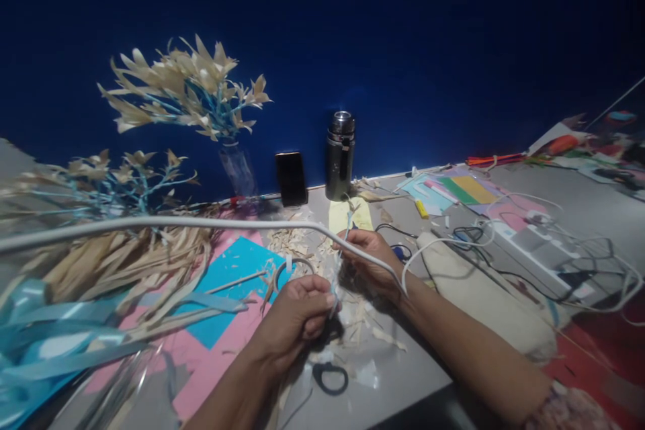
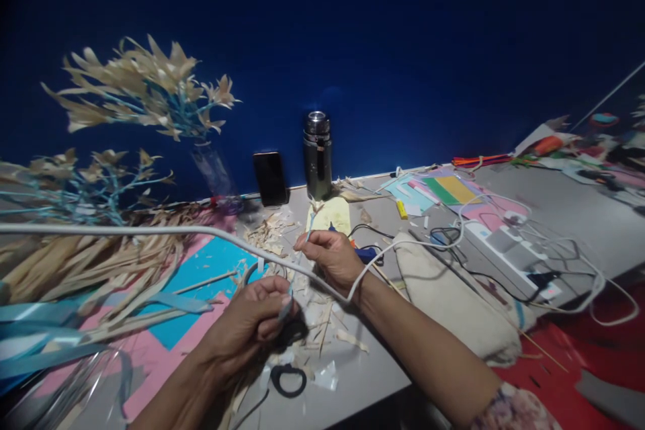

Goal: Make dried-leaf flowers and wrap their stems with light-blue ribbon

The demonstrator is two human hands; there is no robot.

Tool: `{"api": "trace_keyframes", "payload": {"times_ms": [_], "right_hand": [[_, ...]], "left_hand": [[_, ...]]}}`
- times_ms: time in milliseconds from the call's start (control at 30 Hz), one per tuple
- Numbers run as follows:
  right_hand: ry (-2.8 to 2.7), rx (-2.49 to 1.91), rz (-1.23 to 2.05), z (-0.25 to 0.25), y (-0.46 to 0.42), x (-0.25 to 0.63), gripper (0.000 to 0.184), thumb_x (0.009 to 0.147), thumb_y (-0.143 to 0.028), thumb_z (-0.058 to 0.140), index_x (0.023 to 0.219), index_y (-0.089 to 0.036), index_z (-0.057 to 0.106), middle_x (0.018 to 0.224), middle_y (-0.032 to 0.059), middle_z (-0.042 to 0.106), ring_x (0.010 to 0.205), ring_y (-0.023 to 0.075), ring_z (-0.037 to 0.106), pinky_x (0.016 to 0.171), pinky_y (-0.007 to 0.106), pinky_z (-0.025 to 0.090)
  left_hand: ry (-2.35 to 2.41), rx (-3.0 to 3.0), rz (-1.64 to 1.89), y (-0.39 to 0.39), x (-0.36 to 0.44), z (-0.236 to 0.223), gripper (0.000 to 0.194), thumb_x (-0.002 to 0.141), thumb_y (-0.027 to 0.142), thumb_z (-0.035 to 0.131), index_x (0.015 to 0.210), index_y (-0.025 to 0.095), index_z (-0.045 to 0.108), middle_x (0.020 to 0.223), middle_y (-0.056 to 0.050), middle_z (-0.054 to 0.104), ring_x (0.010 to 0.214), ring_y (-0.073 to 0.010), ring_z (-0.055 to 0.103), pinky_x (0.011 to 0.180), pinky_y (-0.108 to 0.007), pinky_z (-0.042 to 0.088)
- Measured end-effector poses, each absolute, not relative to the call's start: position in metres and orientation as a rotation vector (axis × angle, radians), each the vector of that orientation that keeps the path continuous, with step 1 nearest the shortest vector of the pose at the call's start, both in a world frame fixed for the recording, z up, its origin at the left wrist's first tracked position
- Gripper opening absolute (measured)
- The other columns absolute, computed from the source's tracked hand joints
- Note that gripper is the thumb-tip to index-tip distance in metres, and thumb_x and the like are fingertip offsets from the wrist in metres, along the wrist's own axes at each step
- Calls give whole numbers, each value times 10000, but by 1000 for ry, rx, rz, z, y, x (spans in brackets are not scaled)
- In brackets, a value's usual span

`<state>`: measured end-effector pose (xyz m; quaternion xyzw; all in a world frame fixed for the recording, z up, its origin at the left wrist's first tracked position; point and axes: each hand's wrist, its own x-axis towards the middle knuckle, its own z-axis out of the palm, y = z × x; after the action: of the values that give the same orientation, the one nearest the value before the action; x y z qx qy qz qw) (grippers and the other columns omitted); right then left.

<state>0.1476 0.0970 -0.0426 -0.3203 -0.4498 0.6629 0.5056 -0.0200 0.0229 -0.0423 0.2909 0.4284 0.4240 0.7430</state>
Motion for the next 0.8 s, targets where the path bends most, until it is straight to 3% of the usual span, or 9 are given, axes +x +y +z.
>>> {"api": "trace_keyframes", "payload": {"times_ms": [133, 400, 500, 667, 800], "right_hand": [[-1056, -704, 1663, -42, 98, 151, 351, 587, -448, 969, 743, -203, 773, 835, 25, 686, 707, 144, 552, 629, 265, 440], [-952, -631, 1818, -45, 102, 154, 361, 615, -421, 972, 820, -195, 781, 861, 46, 726, 730, 138, 597, 638, 245, 476], [-979, -673, 1798, -47, 100, 151, 398, 609, -431, 973, 854, -186, 778, 858, 51, 732, 685, 120, 582, 582, 218, 447], [-985, -834, 1677, -48, 95, 145, 362, 612, -400, 972, 664, -172, 696, 650, -19, 626, 516, 65, 432, 472, 198, 318], [-976, -771, 1724, -49, 98, 146, 375, 573, -421, 993, 689, -172, 739, 649, -26, 602, 533, 69, 424, 482, 196, 339]], "left_hand": [[929, 584, 886, 23, -21, -39, 337, 565, 279, 897, 726, 138, 637, 606, -28, 650, 369, 9, 267, 405, -177, 107], [1057, 566, 1020, 24, -21, -42, 260, 570, 257, 870, 678, 152, 658, 408, 99, 408, 348, -12, 258, 395, -174, 118], [1109, 563, 1072, 25, -21, -43, 252, 558, 252, 863, 669, 156, 657, 397, 103, 396, 347, -16, 255, 390, -176, 122], [1147, 596, 1071, 24, -19, -44, 277, 576, 265, 869, 650, 173, 618, 381, 98, 401, 349, -27, 277, 394, -169, 136], [1033, 554, 1037, 24, -20, -44, 322, 605, 283, 899, 690, 168, 610, 426, 83, 467, 361, -18, 284, 394, -153, 158]]}}
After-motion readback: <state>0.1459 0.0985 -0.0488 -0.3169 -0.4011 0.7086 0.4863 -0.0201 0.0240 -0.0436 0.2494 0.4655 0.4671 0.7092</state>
